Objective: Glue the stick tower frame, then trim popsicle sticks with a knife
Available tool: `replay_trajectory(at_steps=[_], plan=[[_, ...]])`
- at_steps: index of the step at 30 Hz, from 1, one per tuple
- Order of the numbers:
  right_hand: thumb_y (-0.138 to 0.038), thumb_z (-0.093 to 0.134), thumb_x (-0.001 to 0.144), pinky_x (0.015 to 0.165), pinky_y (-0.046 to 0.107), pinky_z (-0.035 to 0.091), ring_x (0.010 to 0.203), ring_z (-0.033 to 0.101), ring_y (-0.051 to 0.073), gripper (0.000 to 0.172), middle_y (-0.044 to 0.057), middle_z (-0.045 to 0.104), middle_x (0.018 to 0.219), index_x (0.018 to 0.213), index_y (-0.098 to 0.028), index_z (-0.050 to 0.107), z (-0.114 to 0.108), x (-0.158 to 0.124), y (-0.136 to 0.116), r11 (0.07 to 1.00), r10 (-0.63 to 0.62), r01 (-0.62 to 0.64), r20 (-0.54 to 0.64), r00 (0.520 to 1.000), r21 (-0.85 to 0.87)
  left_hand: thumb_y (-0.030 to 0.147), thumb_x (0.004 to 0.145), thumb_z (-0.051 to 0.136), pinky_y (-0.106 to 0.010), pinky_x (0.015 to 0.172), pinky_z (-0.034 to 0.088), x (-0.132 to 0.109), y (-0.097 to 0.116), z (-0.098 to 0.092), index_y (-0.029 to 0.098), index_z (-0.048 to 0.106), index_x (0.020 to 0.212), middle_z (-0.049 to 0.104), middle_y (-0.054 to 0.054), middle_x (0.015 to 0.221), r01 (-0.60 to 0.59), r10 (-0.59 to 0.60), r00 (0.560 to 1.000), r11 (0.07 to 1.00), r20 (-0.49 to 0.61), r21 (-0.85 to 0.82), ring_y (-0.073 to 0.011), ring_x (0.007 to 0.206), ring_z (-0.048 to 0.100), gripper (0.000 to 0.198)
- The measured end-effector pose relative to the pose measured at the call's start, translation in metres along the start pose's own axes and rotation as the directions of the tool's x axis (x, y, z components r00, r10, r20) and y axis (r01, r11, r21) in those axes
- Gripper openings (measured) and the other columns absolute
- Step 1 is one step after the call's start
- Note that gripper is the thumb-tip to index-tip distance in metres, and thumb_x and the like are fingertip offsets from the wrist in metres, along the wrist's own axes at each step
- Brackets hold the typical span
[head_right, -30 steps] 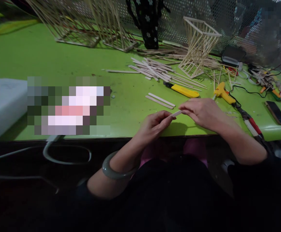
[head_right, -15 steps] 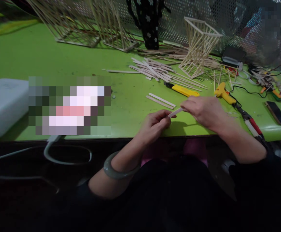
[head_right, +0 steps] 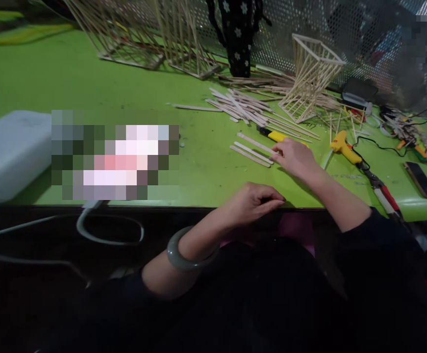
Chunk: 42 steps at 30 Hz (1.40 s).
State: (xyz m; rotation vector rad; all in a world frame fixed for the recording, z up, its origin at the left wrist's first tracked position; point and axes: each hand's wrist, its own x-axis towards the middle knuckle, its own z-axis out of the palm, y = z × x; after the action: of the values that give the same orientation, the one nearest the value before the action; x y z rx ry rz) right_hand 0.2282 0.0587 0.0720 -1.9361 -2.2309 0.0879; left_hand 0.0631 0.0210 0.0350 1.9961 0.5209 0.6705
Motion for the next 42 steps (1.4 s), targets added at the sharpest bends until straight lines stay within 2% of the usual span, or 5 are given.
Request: replay_trajectory(at_steps=[21, 31, 34, 39, 42], plan=[[-0.038, 0.05, 0.089, 0.063, 0.028, 0.036, 0.089, 0.06, 0.02, 0.028, 0.007, 0.069, 0.101, 0.1, -0.02, 0.069, 0.004, 0.008, -0.028, 0.984, 0.027, 0.006, 0.185, 0.982, -0.177, 0.021, 0.086, 0.057, -0.022, 0.059, 0.043, -0.001, 0.003, -0.002, 0.012, 0.07, 0.081, 0.072, -0.004, 0.073, -0.035, 0.03, 0.998, 0.995, 0.052, 0.093, -0.0121, 0.063, 0.063, 0.016], [-0.034, 0.041, 0.093, 0.064, 0.03, 0.036, 0.087, 0.061, 0.02, 0.034, 0.008, 0.068, 0.101, 0.102, -0.019, 0.07, 0.007, 0.0, -0.024, 0.975, 0.016, 0.005, 0.096, 0.995, -0.22, 0.019, 0.082, 0.057, -0.022, 0.056, 0.042, 0.0, -0.004, 0.003, 0.014, 0.066, 0.071, 0.067, -0.001, 0.064, -0.007, -0.001, 0.987, 0.999, -0.16, -0.045, -0.01, 0.058, 0.057, 0.015], [-0.03, 0.041, 0.091, 0.07, 0.029, 0.038, 0.085, 0.059, 0.019, 0.032, 0.009, 0.068, 0.095, 0.097, -0.016, 0.07, 0.0, -0.006, -0.015, 0.999, -0.036, 0.036, 0.014, 0.999, -0.024, 0.023, 0.083, 0.056, -0.02, 0.052, 0.041, 0.002, -0.011, 0.002, 0.016, 0.063, 0.074, 0.06, 0.002, 0.061, -0.022, -0.109, 0.9, 0.956, -0.423, -0.293, -0.0074, 0.053, 0.051, 0.014], [-0.041, 0.041, 0.088, 0.053, 0.024, 0.037, 0.053, 0.049, 0.009, 0.036, 0.003, 0.062, 0.068, 0.088, -0.014, 0.066, -0.01, -0.032, -0.012, 0.853, 0.003, -0.05, 0.091, 0.996, 0.52, 0.032, 0.08, 0.065, -0.017, 0.055, 0.045, 0.01, -0.024, -0.002, 0.022, 0.062, 0.091, 0.065, 0.0, 0.085, -0.275, -0.346, 0.588, 0.765, -0.731, -0.583, -0.0067, 0.064, 0.058, 0.016], [-0.041, 0.043, 0.086, 0.049, 0.022, 0.037, 0.048, 0.047, 0.008, 0.034, 0.001, 0.06, 0.064, 0.083, -0.014, 0.063, -0.005, -0.047, -0.018, 0.776, 0.009, -0.128, 0.191, 0.981, 0.618, 0.036, 0.079, 0.066, -0.018, 0.056, 0.045, 0.011, -0.026, -0.003, 0.026, 0.062, 0.102, 0.069, -0.003, 0.102, -0.312, -0.382, 0.592, 0.703, -0.71, -0.639, -0.0106, 0.079, 0.064, 0.026]])
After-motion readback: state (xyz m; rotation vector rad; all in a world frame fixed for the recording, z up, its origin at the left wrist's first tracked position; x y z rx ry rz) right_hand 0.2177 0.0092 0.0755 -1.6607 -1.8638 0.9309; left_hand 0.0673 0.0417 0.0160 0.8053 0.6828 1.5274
